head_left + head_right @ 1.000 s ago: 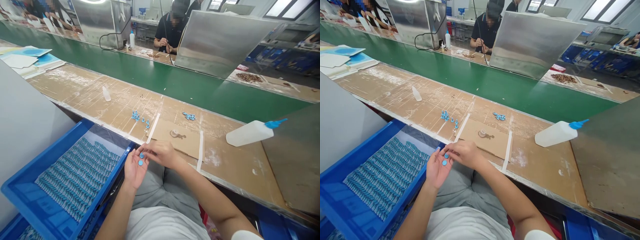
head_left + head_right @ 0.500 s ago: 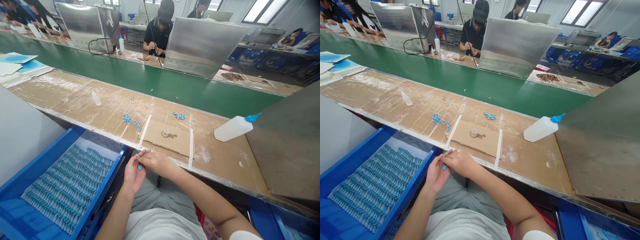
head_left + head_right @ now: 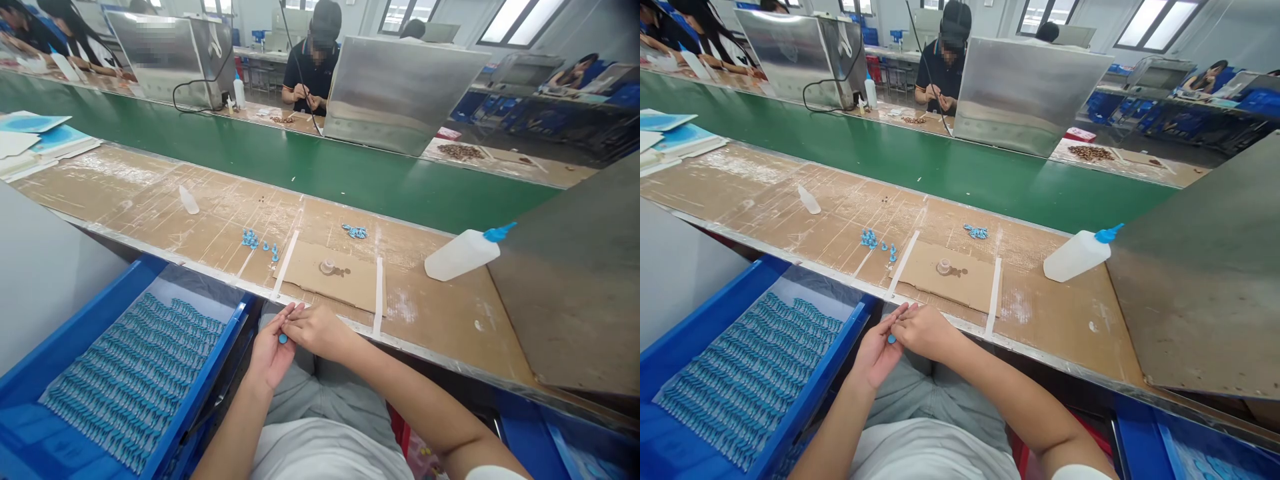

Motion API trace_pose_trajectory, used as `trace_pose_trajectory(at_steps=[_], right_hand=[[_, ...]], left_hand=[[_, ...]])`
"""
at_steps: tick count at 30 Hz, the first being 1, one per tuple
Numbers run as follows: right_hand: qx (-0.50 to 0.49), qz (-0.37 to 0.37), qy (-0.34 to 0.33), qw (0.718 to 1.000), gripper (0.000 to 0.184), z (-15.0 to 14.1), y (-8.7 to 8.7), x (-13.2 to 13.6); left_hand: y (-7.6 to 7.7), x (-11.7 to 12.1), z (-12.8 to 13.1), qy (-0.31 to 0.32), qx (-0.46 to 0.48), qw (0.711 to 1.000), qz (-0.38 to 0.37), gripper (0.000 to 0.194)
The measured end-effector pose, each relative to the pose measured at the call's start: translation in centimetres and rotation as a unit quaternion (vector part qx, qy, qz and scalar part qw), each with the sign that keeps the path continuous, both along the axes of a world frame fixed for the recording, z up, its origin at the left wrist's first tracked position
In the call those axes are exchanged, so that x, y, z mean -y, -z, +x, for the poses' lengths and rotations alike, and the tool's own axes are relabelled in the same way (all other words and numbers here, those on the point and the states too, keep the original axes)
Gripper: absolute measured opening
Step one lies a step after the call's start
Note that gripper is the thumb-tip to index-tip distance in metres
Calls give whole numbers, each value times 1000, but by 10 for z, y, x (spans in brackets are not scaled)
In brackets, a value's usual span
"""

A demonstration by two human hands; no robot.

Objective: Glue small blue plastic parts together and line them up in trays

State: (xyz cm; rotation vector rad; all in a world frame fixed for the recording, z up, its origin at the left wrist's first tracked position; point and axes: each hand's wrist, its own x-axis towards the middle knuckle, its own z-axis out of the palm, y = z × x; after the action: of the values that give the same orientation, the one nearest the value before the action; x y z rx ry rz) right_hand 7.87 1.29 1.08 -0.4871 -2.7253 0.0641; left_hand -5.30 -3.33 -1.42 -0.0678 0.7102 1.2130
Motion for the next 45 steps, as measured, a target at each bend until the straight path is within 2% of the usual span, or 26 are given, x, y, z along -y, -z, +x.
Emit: trace_pose_trajectory(at_steps=[7, 16, 22, 24, 26, 27, 28, 29, 30, 32, 34, 35, 37, 39, 41, 43, 45], right_hand=[[-27, 19, -9, 999, 23, 3, 0, 1], [-97, 38, -28, 994, 18, 9, 10, 6], [-91, -12, 14, 996, 17, 7, 9, 8], [-109, -64, 37, 991, 15, 7, 10, 9], [-150, -163, 64, 973, 12, 7, 12, 12], [-179, -234, 81, 952, 13, 7, 12, 13], [-218, -313, 103, 918, 14, 7, 12, 15], [-265, -397, 130, 869, 17, 8, 11, 17], [-315, -479, 157, 804, 22, 8, 11, 19], [-409, -610, 201, 648, 31, 8, 9, 23], [-472, -687, 217, 508, 37, 7, 8, 28], [-491, -712, 216, 453, 38, 7, 8, 31], [-516, -746, 211, 365, 37, 5, 7, 35], [-524, -769, 205, 303, 33, 4, 6, 39], [-524, -781, 200, 274, 28, 4, 6, 41], [-515, -787, 197, 277, 24, 5, 5, 41], [-498, -788, 202, 300, 25, 5, 5, 41]], left_hand=[[-7, -2, 1, -11, 17, 999, -28, 46], [-5, 0, 3, -39, 25, 998, -40, 43], [-8, 2, 7, -40, 21, 997, -58, 42], [-10, 2, 9, -47, 20, 997, -59, 41], [-11, 0, 10, -63, 27, 996, -51, 39], [-11, 0, 10, -74, 32, 996, -47, 38], [-11, 0, 10, -85, 35, 995, -46, 36], [-11, 0, 10, -95, 35, 994, -46, 34], [-11, 0, 10, -102, 33, 993, -45, 32], [-10, 3, 10, -108, 19, 993, -32, 28], [-10, 7, 12, -97, -5, 995, 8, 26], [-10, 9, 13, -87, -20, 996, 30, 26], [-10, 13, 17, -63, -52, 995, 63, 28], [-8, 15, 21, -46, -82, 993, 77, 28], [-4, 15, 24, -41, -99, 991, 85, 27], [-1, 14, 26, -41, -99, 990, 96, 27], [2, 13, 27, -35, -89, 990, 105, 28]])
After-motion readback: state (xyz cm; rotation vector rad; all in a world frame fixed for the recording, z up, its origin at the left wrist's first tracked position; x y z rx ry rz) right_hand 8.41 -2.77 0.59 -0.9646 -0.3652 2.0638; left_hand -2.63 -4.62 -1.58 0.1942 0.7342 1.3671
